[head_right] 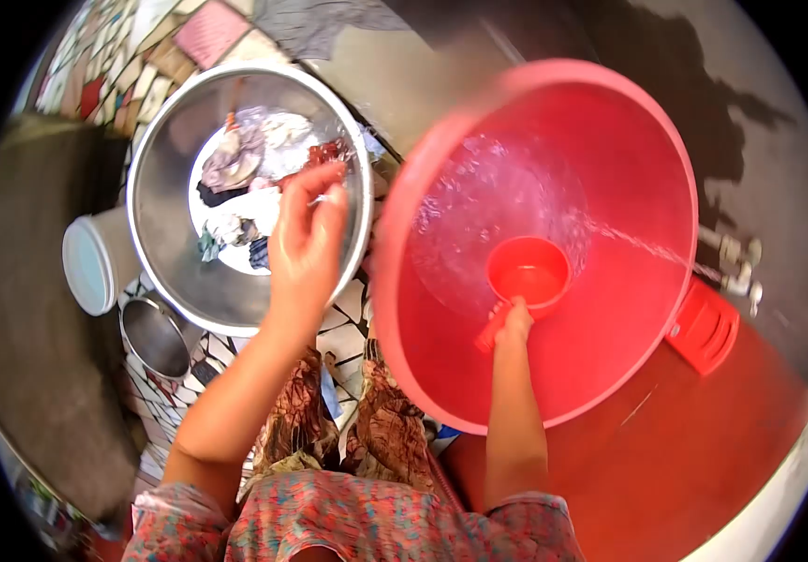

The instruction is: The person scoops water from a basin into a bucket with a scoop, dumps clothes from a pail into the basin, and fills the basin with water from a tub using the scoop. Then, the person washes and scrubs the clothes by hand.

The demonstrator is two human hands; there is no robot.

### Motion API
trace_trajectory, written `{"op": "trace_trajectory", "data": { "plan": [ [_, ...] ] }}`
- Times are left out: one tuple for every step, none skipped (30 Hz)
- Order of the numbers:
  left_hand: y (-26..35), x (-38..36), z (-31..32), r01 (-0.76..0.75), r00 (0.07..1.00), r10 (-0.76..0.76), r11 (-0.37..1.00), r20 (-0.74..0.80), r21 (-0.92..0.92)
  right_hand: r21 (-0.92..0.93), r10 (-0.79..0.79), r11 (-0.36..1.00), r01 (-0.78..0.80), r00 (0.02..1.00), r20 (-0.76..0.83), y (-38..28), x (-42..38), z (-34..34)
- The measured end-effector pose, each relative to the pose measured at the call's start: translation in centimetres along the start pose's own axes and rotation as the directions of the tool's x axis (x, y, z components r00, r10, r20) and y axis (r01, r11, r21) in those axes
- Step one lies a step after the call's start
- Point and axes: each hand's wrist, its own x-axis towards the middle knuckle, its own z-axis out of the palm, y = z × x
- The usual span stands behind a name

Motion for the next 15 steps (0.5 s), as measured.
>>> {"op": "trace_trajectory", "data": {
  "plan": [
    [0.5,-1.7,2.3,-0.106,0.989,0.103,0.994,0.103,0.025,0.028,0.043,0.999,-0.045,0.998,0.044,1.2,2.5,-1.2],
    [0.9,-3.2,4.4,-0.214,0.958,0.202,0.976,0.204,0.037,0.059,0.054,0.997,-0.056,0.998,0.03,3.1,5.5,-1.9],
    [0.3,-4.7,7.0,-0.203,0.937,0.164,0.974,0.307,0.101,0.072,-0.077,0.994,0.084,0.993,-0.085,5.6,8.5,-2.1],
    [-1.3,-6.3,9.9,-0.205,0.907,0.123,0.964,0.403,0.167,0.088,-0.134,0.985,0.148,0.98,-0.147,6.6,9.9,-1.7],
    [-4.6,-8.3,13.3,-0.142,0.878,-0.042,0.928,0.476,0.345,0.097,-0.19,0.972,0.214,0.96,-0.207,7.5,11.1,-1.1],
    [-7.7,-9.8,15.9,-0.098,0.834,-0.213,0.851,0.509,0.516,0.102,-0.111,0.985,0.137,0.969,-0.222,7.9,11.7,-0.6],
    [-8.8,-10.1,17.4,0.027,0.719,-0.478,0.745,0.504,0.667,0.105,-0.033,0.993,0.059,0.971,-0.235,8.2,12.3,-0.2],
    [-9.8,-10.1,19.1,0.114,0.553,-0.709,0.584,0.437,0.803,0.077,0.029,0.997,-0.005,0.948,-0.317,8.1,11.8,0.7],
    [-12.2,-9.9,20.2,0.095,0.543,-0.711,0.58,0.446,0.809,0.059,0.09,0.996,-0.072,0.914,-0.396,7.9,11.5,1.6],
    [-15.3,-9.6,20.9,0.218,0.394,-0.809,0.543,0.436,0.811,0.017,0.124,0.991,-0.136,0.837,-0.534,6.3,8.6,3.3],
    [-17.5,-9.6,21.4,0.332,0.226,-0.878,0.477,0.422,0.814,0.104,0.133,0.99,-0.096,0.891,-0.434,3.7,4.0,4.8],
    [-18.4,-10.3,21.9,0.593,0.192,-0.934,0.356,0.302,0.722,0.197,0.13,0.978,-0.066,0.934,-0.333,2.1,0.9,5.5],
    [-19.9,-10.4,21.8,0.52,0.2,-0.905,0.423,0.376,0.742,0.033,0.007,0.999,0.016,0.798,-0.603,7.2,8.0,5.2],
    [-21.3,-10.2,21.6,0.446,0.2,-0.871,0.489,0.449,0.75,0.051,0.031,0.999,0.001,0.787,-0.616,7.1,9.4,4.2],
    [-22.2,-10.0,21.9,0.433,0.184,-0.877,0.477,0.443,0.765,0.099,0.092,0.994,-0.055,0.899,-0.428,6.6,10.6,2.9]
  ]
}}
